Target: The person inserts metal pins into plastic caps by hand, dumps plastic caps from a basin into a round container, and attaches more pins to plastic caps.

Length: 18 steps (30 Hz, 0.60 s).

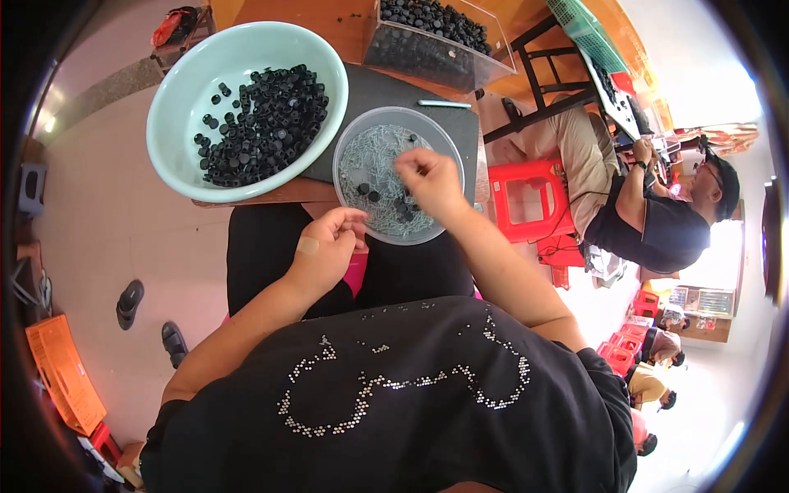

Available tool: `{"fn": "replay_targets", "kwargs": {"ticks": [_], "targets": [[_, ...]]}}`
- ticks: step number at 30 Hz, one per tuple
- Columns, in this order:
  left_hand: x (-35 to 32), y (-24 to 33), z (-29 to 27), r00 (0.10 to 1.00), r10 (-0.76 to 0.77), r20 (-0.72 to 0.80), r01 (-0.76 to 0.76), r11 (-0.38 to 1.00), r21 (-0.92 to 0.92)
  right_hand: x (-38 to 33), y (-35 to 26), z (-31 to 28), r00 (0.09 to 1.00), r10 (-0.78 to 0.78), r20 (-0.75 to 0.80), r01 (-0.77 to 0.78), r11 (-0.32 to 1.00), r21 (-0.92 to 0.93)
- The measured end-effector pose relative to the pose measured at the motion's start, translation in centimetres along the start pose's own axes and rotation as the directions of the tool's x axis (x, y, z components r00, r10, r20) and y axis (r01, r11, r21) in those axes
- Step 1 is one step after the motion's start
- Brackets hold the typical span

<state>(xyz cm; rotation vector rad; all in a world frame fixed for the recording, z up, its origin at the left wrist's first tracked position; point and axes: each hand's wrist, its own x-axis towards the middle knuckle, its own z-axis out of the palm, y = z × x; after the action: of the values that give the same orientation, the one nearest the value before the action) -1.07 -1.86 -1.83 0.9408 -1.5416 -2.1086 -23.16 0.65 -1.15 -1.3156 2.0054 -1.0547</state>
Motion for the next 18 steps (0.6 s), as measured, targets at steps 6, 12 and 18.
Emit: {"fn": "replay_targets", "kwargs": {"ticks": [6,12,18], "targets": [[0.6,-1.5,0.1,0.998,-0.059,-0.017,0.059,0.998,-0.017,-2.3,-1.5,1.7,0.876,-0.426,0.228,0.483,0.787,-0.383],[0.5,-1.5,0.0,0.999,-0.047,-0.025,0.046,0.999,-0.023,-2.4,-0.4,1.7,0.918,-0.368,0.148,0.396,0.866,-0.304],[0.3,-0.3,0.7,0.988,-0.147,-0.038,0.133,0.958,-0.253,-5.7,-4.5,1.2,0.973,-0.162,0.166,0.17,0.985,-0.032]]}}
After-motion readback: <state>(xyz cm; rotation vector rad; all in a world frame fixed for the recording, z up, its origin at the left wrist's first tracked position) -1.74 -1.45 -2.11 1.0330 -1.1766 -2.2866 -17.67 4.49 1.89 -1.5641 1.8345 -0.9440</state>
